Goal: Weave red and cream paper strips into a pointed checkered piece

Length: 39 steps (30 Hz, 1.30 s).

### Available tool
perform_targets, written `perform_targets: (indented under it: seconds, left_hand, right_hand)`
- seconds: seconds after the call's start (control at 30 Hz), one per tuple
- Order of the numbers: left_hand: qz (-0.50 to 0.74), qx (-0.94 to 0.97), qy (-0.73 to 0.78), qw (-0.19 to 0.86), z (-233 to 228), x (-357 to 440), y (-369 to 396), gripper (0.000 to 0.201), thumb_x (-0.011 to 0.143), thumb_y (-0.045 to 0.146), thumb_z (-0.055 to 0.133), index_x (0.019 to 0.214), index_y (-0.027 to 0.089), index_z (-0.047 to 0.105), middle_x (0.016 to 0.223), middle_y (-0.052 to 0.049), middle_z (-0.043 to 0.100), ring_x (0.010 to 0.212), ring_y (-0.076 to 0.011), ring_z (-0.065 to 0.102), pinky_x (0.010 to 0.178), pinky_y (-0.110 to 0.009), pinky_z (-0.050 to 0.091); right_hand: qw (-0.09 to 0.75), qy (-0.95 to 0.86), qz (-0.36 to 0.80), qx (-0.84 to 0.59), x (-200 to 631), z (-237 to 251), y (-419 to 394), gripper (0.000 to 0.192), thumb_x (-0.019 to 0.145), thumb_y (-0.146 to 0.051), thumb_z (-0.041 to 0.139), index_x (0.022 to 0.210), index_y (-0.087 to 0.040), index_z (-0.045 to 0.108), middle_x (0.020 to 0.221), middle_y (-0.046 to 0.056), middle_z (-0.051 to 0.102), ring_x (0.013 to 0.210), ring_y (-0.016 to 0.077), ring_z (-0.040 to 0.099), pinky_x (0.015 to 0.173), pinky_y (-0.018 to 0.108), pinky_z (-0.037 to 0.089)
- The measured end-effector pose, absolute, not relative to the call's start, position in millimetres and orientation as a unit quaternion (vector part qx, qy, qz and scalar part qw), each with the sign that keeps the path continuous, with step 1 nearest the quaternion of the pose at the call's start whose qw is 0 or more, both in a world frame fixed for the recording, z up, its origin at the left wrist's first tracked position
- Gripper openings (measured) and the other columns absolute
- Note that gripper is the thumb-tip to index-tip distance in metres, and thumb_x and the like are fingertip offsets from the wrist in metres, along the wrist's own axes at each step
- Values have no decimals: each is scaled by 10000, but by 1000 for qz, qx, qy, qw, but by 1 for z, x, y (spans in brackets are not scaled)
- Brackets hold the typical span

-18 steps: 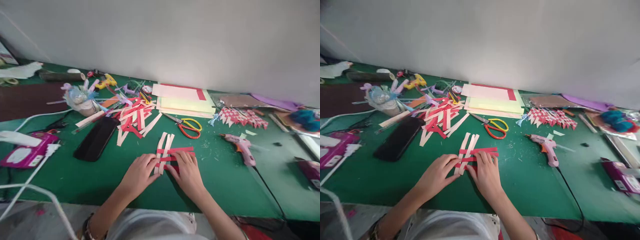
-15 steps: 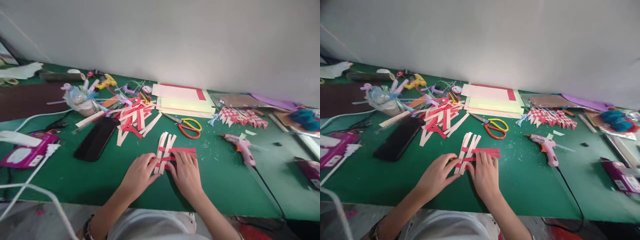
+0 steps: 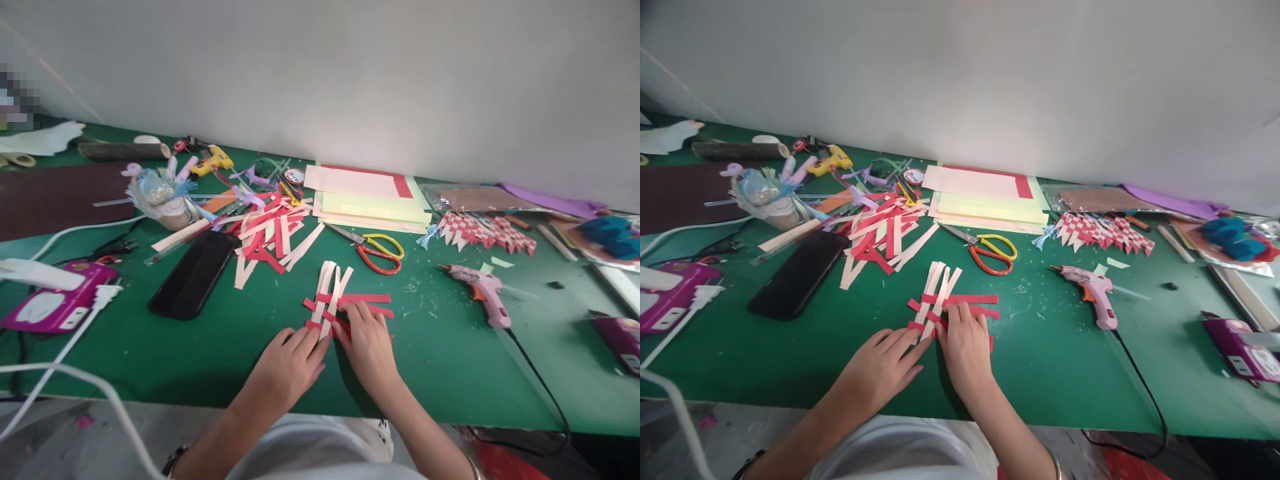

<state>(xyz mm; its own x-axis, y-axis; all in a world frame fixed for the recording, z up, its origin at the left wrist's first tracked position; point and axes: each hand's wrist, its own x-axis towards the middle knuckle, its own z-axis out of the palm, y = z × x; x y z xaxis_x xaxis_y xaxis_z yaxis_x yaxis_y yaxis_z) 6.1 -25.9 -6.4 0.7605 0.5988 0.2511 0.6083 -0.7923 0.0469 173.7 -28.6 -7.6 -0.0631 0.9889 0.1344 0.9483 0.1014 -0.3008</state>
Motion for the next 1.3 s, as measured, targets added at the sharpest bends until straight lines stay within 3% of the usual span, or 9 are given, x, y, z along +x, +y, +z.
perform_targets:
  seconds: [0.13,0.27,0.47,0.67,0.87,1.0,1.13,1.3]
  left_hand:
    - [-109,-937,-333,12,-3,5,-32,266,866,239,472,1102,154,561,1015,-62,629,890,-186,558,749,-316,377]
    - [-97,-933,-346,6,-1,1,-39,360,891,369,447,1176,167,533,1116,-68,608,989,-203,536,814,-336,359]
    - [-122,-937,-326,9,-4,-3,-45,498,915,478,344,1287,166,453,1283,-64,521,1170,-197,441,950,-344,294]
    - [-48,-928,-369,-5,-7,15,-32,581,895,546,313,1312,160,432,1319,-81,488,1181,-223,441,937,-365,336]
    - [-4,-914,-406,-24,-6,33,-19,602,887,538,344,1335,139,397,1381,-98,408,1234,-235,386,1004,-396,307]
    - [-26,-912,-408,-27,-7,32,-20,580,887,521,361,1334,153,395,1359,-96,435,1212,-236,408,991,-392,326]
    - [-55,-916,-396,-23,-7,27,-21,557,889,504,371,1326,161,400,1349,-92,445,1209,-233,414,980,-387,335]
    - [-97,-916,-390,-12,-9,21,-26,526,903,466,356,1317,145,410,1316,-84,484,1194,-219,433,1008,-383,295]
  right_hand:
    - [138,-712,117,-679,176,-2,-26,52,832,-219,535,814,-176,557,749,-1,647,628,152,572,663,287,274]
    - [131,-703,175,-677,182,5,-22,148,846,-262,515,730,-187,569,627,-30,632,543,120,533,692,291,255]
    - [107,-719,205,-655,195,10,-13,199,822,-281,542,646,-188,554,633,-32,630,551,110,510,714,302,232]
    - [112,-747,181,-629,207,13,7,200,869,-230,425,695,-187,513,606,-26,605,553,115,518,735,302,272]
    - [133,-720,219,-645,215,14,20,164,861,-310,432,911,-194,537,755,30,651,631,152,575,562,239,330]
    - [131,-732,183,-644,217,13,13,276,818,-317,515,1062,-190,531,847,41,657,737,171,593,686,285,381]
    - [124,-765,53,-629,214,10,-4,294,818,-259,521,1105,-198,516,1051,87,602,973,232,537,868,410,311]
    - [111,-773,-2,-624,205,4,-18,218,880,-190,419,1030,-225,573,1035,72,598,941,199,533,919,435,230]
